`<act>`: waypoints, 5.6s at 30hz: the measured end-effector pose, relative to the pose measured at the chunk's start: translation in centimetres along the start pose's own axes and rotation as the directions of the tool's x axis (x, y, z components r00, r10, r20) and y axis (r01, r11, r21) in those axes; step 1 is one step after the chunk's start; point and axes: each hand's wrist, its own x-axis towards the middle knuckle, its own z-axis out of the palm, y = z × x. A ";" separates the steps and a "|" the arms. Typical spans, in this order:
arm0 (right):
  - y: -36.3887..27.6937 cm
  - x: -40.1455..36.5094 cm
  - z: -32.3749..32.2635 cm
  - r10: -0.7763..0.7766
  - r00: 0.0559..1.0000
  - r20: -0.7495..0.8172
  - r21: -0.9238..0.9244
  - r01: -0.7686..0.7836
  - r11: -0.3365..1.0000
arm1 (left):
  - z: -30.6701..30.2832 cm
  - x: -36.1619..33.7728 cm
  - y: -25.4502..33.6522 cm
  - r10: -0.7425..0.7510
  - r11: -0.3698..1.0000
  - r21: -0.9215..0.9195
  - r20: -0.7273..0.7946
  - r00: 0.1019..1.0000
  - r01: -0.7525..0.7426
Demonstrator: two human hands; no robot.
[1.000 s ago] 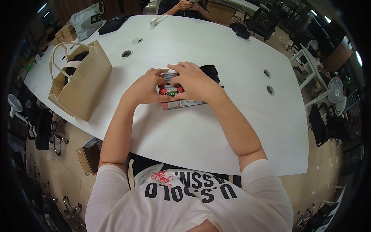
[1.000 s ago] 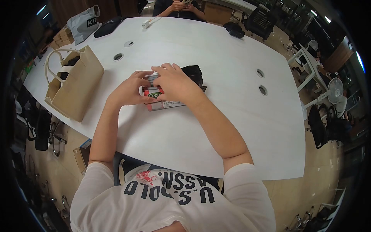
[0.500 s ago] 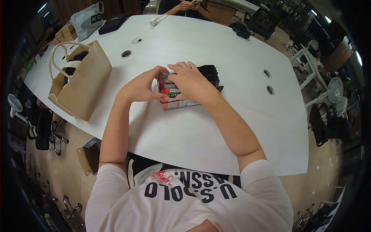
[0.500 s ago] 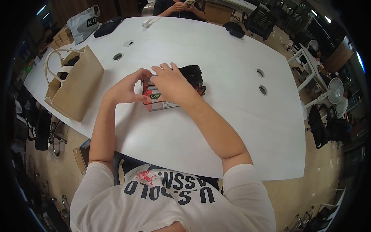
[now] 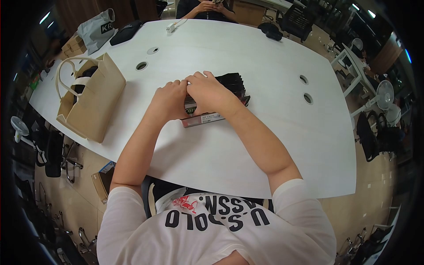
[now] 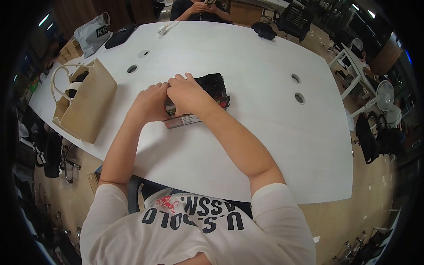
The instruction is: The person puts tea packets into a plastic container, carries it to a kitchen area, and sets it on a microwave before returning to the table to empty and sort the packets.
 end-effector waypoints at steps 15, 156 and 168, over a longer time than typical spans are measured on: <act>6.1 -3.3 -5.0 0.186 0.983 0.003 0.516 -0.161 0.842 | 0.1 1.6 0.8 0.258 0.902 0.347 0.048 0.965 -0.259; 5.1 -7.1 -7.8 0.316 0.924 -0.216 0.269 -0.254 0.929 | 0.5 -5.7 3.7 0.061 0.997 0.062 -0.185 0.981 -0.051; 6.1 -10.1 -11.6 0.416 0.891 0.182 0.407 -0.453 0.793 | 0.1 -5.8 9.2 0.220 0.975 0.065 -0.130 0.967 -0.213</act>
